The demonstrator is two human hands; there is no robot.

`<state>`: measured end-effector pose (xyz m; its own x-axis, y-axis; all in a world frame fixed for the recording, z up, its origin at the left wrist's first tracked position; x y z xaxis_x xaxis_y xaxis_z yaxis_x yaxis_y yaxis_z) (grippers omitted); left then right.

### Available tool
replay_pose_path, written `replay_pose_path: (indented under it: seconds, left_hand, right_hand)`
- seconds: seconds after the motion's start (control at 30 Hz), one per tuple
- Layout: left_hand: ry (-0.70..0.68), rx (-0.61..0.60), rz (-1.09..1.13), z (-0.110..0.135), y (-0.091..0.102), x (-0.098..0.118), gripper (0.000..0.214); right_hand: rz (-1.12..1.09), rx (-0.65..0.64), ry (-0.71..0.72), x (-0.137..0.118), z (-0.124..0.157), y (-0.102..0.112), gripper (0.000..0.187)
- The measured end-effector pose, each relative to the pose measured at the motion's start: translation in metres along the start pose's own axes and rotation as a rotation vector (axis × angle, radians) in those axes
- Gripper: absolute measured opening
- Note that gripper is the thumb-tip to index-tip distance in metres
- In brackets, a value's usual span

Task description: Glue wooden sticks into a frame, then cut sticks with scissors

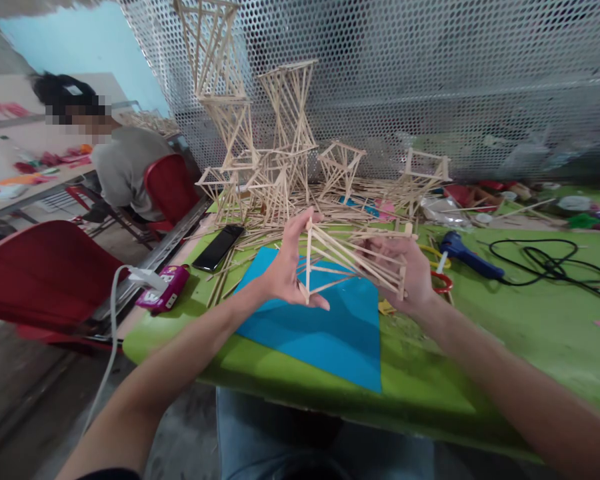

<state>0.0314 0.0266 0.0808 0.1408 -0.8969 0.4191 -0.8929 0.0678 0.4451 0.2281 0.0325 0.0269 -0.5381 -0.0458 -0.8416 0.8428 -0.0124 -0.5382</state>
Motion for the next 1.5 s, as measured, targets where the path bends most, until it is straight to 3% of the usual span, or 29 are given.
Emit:
replay_pose_path:
  seconds: [0.13,0.3,0.47,0.8,1.03,1.27,1.5]
  left_hand:
    - [-0.121,0.041,-0.08,0.0,0.001,0.013,0.154]
    - [-0.128,0.082,-0.155,0.005,-0.001,0.01,0.151]
    - [-0.076,0.127,-0.087,0.005,0.007,0.004,0.144]
    - [0.037,0.154,0.071,0.0,0.014,0.01,0.137]
    - [0.14,0.165,0.17,0.003,0.015,-0.004,0.13]
    - [-0.098,0.122,0.035,-0.003,0.011,0.01,0.145]
    - [-0.086,0.112,-0.011,-0.005,0.009,0.012,0.138]
  right_hand:
    - [0.066,0.002,0.02,-0.007,0.0,0.001,0.016]
    - [0.079,-0.032,-0.009,-0.003,-0.003,0.0,0.017]
    - [0.088,-0.054,0.014,0.0,-0.003,-0.002,0.02]
    - [0.156,0.032,0.009,0.007,0.0,0.008,0.025]
    - [0.182,-0.003,0.053,0.008,-0.004,0.007,0.03]
    - [0.169,0.077,0.039,0.01,-0.002,0.013,0.034]
    - [0.246,0.059,0.042,0.009,-0.004,0.014,0.033]
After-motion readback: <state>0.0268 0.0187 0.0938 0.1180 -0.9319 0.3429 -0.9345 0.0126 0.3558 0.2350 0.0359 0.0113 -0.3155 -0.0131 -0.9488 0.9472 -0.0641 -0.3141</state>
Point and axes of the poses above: each hand's wrist, its own z-axis away from the middle knuckle, its own y-axis out of the back of the hand, x = y × z, the point moved 9 cm from there along -z, towards the middle knuckle, and after that the axes turned 6 degrees about y, right-handed, at the moved point
